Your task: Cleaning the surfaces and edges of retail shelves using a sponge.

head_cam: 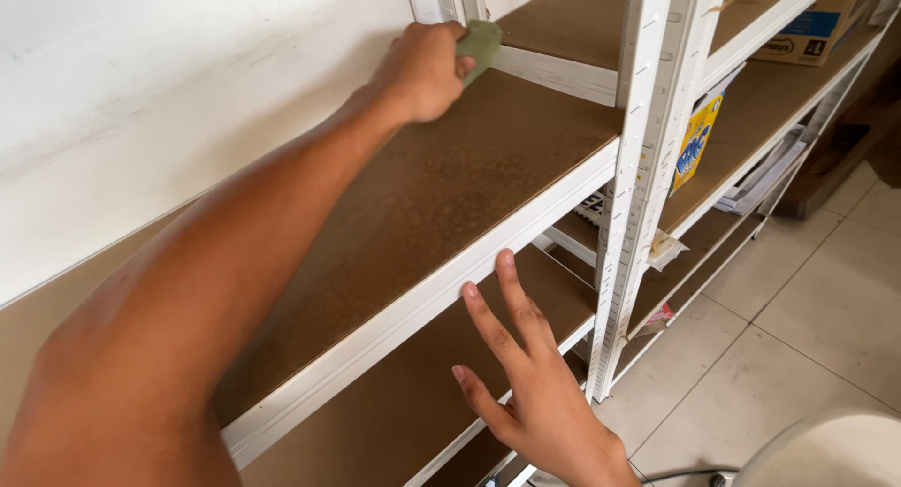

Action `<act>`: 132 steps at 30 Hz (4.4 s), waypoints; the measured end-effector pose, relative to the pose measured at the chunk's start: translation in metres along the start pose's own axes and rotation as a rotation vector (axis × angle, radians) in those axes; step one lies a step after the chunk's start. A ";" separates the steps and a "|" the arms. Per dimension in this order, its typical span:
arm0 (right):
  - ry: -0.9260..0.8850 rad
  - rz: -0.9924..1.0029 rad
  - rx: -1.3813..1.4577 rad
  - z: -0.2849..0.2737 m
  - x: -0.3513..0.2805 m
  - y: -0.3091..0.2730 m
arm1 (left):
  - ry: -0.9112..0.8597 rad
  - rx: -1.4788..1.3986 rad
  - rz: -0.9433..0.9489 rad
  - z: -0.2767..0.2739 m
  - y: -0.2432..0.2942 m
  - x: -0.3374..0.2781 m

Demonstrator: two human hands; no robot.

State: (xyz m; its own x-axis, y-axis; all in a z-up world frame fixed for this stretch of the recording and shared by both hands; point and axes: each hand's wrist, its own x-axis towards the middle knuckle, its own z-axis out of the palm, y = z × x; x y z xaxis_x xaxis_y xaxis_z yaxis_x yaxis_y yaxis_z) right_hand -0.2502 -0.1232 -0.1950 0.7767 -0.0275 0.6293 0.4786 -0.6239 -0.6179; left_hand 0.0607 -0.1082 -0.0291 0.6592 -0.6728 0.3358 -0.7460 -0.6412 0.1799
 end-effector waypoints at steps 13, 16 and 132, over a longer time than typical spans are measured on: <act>-0.004 0.006 -0.050 -0.004 -0.002 -0.010 | 0.021 -0.308 0.512 -0.001 0.084 -0.068; -0.003 0.006 -0.042 -0.006 -0.003 -0.013 | -0.126 -0.334 0.498 -0.023 0.088 -0.070; 0.030 -0.005 0.005 -0.004 -0.003 -0.012 | 0.139 -0.114 0.262 -0.054 0.112 -0.188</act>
State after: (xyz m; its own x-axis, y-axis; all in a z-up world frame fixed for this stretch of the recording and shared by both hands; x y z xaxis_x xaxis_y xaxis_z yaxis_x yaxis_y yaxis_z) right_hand -0.2596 -0.1191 -0.1872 0.7619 -0.0476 0.6460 0.4843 -0.6205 -0.6168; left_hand -0.1523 -0.0334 -0.0219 0.4302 -0.7473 0.5064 -0.8995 -0.4021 0.1708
